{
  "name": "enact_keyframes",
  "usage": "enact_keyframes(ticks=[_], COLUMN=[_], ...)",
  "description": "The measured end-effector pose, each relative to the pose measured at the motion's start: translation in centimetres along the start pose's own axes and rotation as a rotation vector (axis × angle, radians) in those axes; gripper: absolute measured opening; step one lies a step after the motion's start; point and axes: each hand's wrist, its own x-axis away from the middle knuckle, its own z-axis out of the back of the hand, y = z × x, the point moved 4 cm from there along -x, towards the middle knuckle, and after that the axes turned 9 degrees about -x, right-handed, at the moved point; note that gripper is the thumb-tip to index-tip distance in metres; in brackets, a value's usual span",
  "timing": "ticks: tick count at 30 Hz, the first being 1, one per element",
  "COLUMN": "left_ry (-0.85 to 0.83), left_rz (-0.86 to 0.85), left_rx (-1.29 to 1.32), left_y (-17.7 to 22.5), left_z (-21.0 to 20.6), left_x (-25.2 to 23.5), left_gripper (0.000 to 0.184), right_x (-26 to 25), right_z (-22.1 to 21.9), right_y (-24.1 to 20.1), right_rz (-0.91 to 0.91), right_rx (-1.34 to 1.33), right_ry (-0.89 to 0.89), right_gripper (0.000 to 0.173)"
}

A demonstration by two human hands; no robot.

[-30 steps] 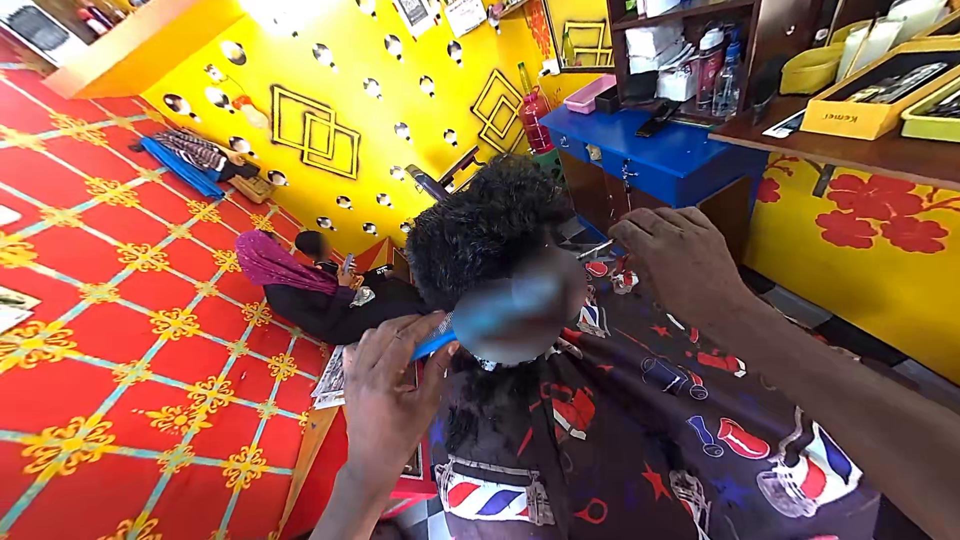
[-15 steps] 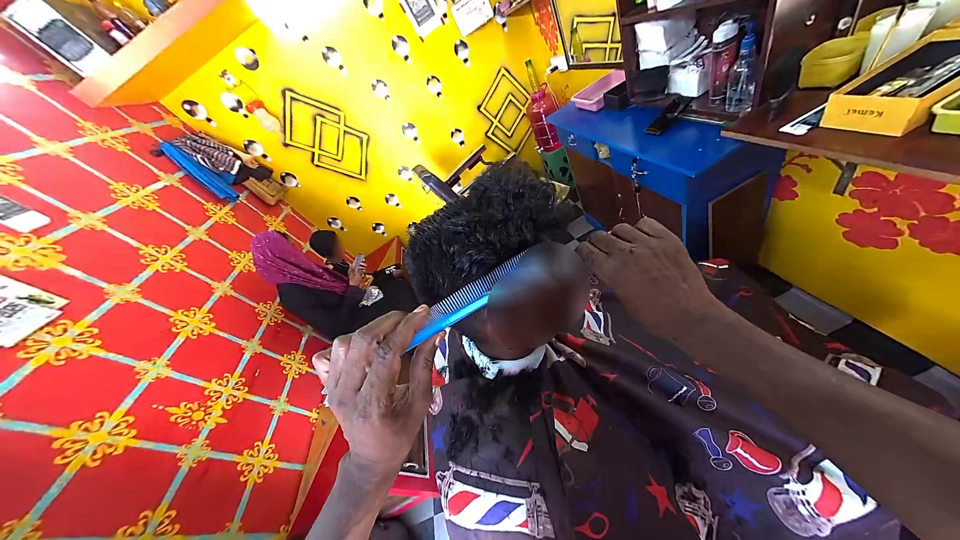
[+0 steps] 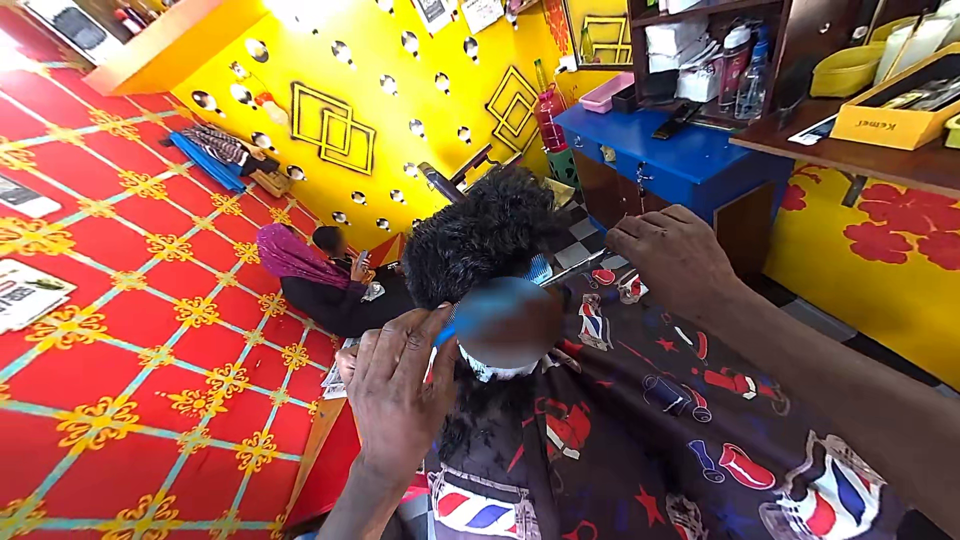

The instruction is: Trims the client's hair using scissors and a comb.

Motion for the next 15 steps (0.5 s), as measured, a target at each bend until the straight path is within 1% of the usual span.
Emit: enact_keyframes(ticks=[9, 12, 13, 15], left_ry=[0.110, 0.121, 0.097, -0.051], left_rz=[-0.009, 0.002, 0.008, 0.058], left_rx=[-0.014, 0.013, 0.052, 0.163], left_y=[-0.1, 0.1, 0.2, 0.1], left_z=[-0.4, -0.3, -0.3, -0.6], left_x=[-0.1, 0.4, 0.7, 1.4], left_gripper=[0.026, 0.027, 0.028, 0.027], right_x=[-2.6, -2.1, -1.8, -1.2], right_z=[0.2, 0.7, 0.8, 0.8], right_y=[-2.6, -2.2, -1.8, -0.7], right_rz=[0.099, 0.087, 0.084, 0.079], right_rx=[0.051, 0.032, 0.015, -0.022], right_ry=[-0.078, -0.060, -0.029, 0.026], right_gripper=[0.040, 0.034, 0.031, 0.031])
